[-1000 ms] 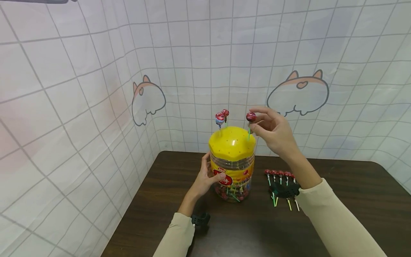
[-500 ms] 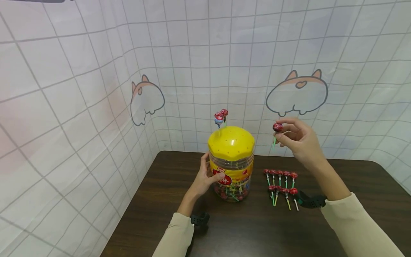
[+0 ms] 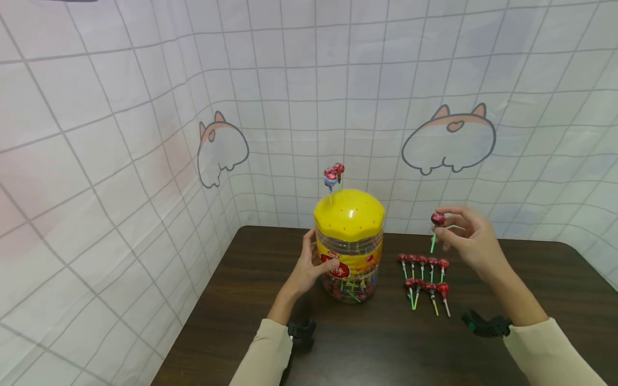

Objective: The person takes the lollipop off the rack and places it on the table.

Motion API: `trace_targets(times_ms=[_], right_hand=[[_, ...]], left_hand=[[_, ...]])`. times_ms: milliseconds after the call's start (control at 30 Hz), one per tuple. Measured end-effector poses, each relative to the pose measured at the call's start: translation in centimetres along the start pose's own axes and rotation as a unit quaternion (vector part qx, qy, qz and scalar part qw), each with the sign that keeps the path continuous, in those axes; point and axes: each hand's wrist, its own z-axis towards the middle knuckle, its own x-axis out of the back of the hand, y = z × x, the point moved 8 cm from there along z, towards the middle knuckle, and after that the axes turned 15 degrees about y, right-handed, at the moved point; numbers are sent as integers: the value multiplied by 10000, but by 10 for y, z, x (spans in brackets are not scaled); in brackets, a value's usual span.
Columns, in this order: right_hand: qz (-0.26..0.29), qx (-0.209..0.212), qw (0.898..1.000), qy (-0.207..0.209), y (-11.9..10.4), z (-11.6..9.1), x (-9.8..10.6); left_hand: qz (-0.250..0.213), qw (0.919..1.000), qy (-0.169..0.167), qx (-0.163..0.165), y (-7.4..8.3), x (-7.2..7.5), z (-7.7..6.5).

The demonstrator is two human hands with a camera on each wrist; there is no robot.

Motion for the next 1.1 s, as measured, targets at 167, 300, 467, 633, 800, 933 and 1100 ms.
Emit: trace_targets(times_ms=[167,300,467,633,800,933,1100], right_hand=[[-499,-114,9987,36,25,-13,10],[-667,-228,9975,-21,43,-22,16],[-775,-405,9961,-88,65,-31,23],[-944,-427,9946,-107,82,-38,30],[-1045,-576,9928,-139,98,-43,36],[-1189,-700,9902,-203,112,-46,40],[-1360,-893,9859,-392,125,-50,42]], left_hand=[[-11,10000,-24,-33,1,0,0],[-1,10000,-19,-44,-2,0,1],[-19,10000,-18,-35,-5,0,2],[-9,10000,-14,-35,-5,0,2],[-11,10000,-31,-62,-4,0,2],[5,10000,-23,-68,-4,0,1],[-25,10000,-35,-61,-4,0,1]])
